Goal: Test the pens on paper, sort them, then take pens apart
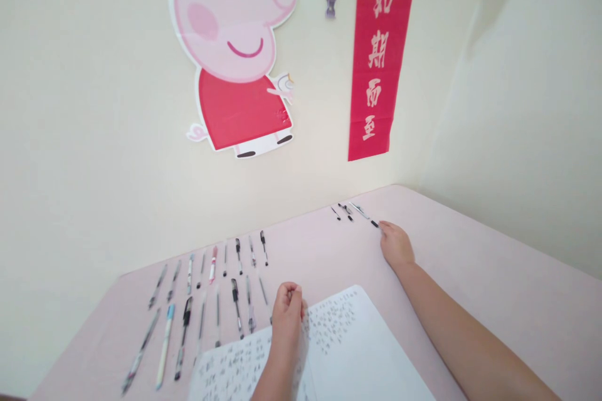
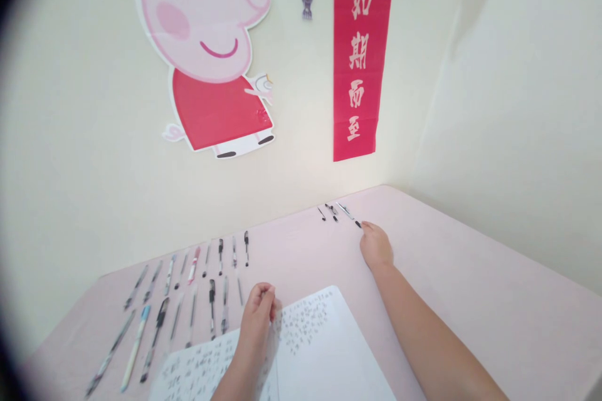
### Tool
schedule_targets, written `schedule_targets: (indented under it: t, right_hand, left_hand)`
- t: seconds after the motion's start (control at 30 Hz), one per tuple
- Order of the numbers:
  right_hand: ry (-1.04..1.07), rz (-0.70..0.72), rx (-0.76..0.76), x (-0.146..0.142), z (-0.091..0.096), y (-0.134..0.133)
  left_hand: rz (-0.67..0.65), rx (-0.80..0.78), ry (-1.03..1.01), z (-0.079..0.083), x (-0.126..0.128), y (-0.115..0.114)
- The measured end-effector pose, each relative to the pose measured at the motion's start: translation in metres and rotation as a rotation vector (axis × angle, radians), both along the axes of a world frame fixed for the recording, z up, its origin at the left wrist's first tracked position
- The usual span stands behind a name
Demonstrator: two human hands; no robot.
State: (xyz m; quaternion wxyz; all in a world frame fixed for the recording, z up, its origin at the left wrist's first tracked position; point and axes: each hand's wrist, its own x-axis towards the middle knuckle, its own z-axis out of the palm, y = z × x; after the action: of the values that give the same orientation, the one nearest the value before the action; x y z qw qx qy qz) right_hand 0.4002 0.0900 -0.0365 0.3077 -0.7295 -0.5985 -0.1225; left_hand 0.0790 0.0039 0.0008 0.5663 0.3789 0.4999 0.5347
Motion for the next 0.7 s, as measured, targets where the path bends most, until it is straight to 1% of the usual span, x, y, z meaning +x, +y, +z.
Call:
schedule_targets:
  t: [0.1,0.2,0.3,0.4,0.5,0.57,0.63,0.7]
  right_hand:
    - [0.015,0.085,0.069,-0.009,0.01,-0.006]
    - [0.076,0.172,0.137,-0.023,0.015,-0.009]
    - [0.184,0.211,0.189,-0.036,0.013,-0.007]
    - [0.259,0.219,0.206,-0.042,0.007,-0.002]
    - [0.307,0.198,0.251,-0.033,0.002,0.006]
    - [0.375,0.141,0.291,-0.02,-0.001,0.01]
    - [0.48,0.053,0.263,-0.002,-0.003,0.013]
    - [0.605,-0.044,0.185,0.015,-0.004,0.015]
  left_hand:
    - [-0.009,0.007,0.01,0.0,0.0,0.0]
    - [-0.013,0.019,0.028,-0.003,-0.001,0.001]
    - [-0.016,0.015,0.033,-0.005,-0.001,0.002]
    - [-0.009,0.011,0.028,-0.005,-0.001,0.002]
    - [0.002,0.008,0.026,-0.005,-0.001,0.002]
    - [0.0,0.008,0.031,-0.006,-0.001,0.003]
    - [-0.008,0.01,0.035,-0.006,-0.001,0.003]
    - [-0.01,0.013,0.036,-0.006,-0.001,0.003]
